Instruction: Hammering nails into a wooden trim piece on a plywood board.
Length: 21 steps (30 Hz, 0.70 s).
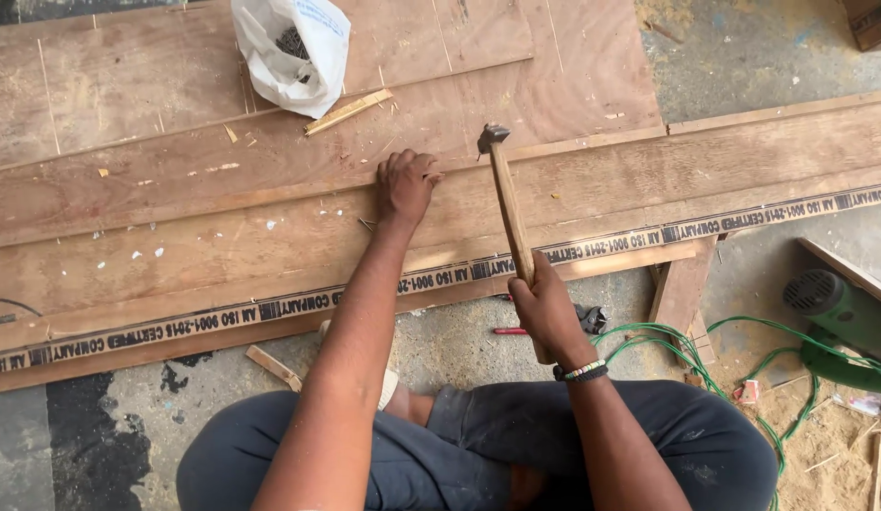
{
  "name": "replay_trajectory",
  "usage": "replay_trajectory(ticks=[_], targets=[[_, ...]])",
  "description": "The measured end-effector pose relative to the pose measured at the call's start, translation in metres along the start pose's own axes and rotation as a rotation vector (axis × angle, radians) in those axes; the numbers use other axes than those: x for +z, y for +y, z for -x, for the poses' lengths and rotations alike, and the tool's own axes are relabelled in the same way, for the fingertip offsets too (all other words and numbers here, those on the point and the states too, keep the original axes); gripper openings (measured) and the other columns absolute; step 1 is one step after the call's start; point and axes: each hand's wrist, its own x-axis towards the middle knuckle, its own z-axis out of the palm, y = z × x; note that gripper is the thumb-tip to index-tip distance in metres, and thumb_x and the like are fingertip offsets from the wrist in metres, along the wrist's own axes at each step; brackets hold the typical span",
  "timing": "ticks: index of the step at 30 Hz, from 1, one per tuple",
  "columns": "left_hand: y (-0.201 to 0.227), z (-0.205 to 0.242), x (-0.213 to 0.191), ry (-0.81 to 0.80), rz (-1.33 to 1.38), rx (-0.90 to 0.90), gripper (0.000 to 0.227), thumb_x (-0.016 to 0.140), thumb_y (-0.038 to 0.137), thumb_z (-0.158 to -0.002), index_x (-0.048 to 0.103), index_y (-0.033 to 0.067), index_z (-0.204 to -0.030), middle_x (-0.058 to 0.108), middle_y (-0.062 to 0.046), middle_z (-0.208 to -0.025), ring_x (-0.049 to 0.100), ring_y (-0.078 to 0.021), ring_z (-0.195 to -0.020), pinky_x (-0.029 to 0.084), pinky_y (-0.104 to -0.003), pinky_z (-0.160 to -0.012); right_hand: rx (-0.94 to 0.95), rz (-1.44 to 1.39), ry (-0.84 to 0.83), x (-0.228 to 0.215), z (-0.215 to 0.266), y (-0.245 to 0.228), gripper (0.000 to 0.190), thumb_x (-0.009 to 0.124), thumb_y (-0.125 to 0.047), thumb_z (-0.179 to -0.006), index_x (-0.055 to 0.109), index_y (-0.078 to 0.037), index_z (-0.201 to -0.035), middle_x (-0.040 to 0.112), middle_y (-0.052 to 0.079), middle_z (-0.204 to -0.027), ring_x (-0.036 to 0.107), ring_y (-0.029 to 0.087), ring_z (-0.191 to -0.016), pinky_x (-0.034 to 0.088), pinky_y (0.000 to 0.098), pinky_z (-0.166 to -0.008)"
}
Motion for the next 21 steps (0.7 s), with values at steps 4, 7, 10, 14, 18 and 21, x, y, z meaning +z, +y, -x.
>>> replay_trajectory(ticks=[4,7,10,14,18,21], targets=[[-0.001,0.007,0.003,0.005,0.022,-0.002,0.038,0.084,0.033,-0.078,0.075,0.0162,-0.111,0.071,-0.004,-0.104,0.062,-0.0213,-0.101,0.043,-0.038,-0.093,-0.006,0.063,0.000,0.002,-0.005,0.014,0.036,0.057,-0.013,-0.093,0.053,-0.001,-0.127,0.064,0.011,-0.072,0.061,0.017,-0.056,0.050,0.0341,-0.051],[-0.005,0.000,0.007,-0.017,0.008,-0.027,0.040,0.084,0.036,-0.078,0.075,0.0162,-0.112,0.071,-0.005,-0.102,0.061,-0.0214,-0.098,0.042,-0.039,-0.092,0.023,0.063,-0.019,-0.016,0.006,-0.025,0.031,0.057,-0.012,-0.097,0.054,0.000,-0.125,0.062,0.007,-0.073,0.058,0.013,-0.055,0.050,0.0287,-0.047],[-0.001,-0.003,0.007,0.037,0.011,-0.005,0.035,0.084,0.033,-0.080,0.076,0.0149,-0.109,0.072,-0.004,-0.101,0.062,-0.0202,-0.098,0.042,-0.040,-0.092,-0.088,-0.145,0.033,-0.043,0.030,-0.080,0.033,0.055,-0.004,-0.095,0.054,-0.007,-0.128,0.056,0.000,-0.070,0.049,0.008,-0.048,0.044,0.0211,-0.039],[0.003,0.003,-0.002,-0.025,0.015,-0.076,0.037,0.084,0.034,-0.078,0.077,0.0157,-0.109,0.070,-0.004,-0.101,0.060,-0.0208,-0.098,0.042,-0.039,-0.091,-0.635,-0.317,0.234,-0.038,0.035,-0.065,0.030,0.051,-0.001,-0.100,0.054,0.000,-0.130,0.056,-0.001,-0.073,0.053,0.007,-0.055,0.044,0.0225,-0.048],[0.003,0.005,0.001,0.010,0.025,-0.039,0.036,0.085,0.033,-0.079,0.076,0.0147,-0.109,0.068,-0.004,-0.099,0.060,-0.0228,-0.100,0.041,-0.041,-0.091,-0.415,0.189,0.245,0.003,-0.016,0.039,0.019,0.053,-0.005,-0.098,0.058,-0.002,-0.116,0.060,0.002,-0.078,0.058,0.011,-0.060,0.050,0.0254,-0.051],[-0.002,0.010,0.004,0.127,0.071,-0.012,0.034,0.087,0.031,-0.070,0.079,0.0166,-0.100,0.069,-0.005,-0.095,0.060,-0.0252,-0.102,0.040,-0.045,-0.093,0.120,-0.060,0.021,-0.018,-0.006,-0.002,0.026,0.056,-0.016,-0.096,0.057,-0.002,-0.118,0.060,0.003,-0.069,0.056,0.012,-0.051,0.049,0.0290,-0.043]])
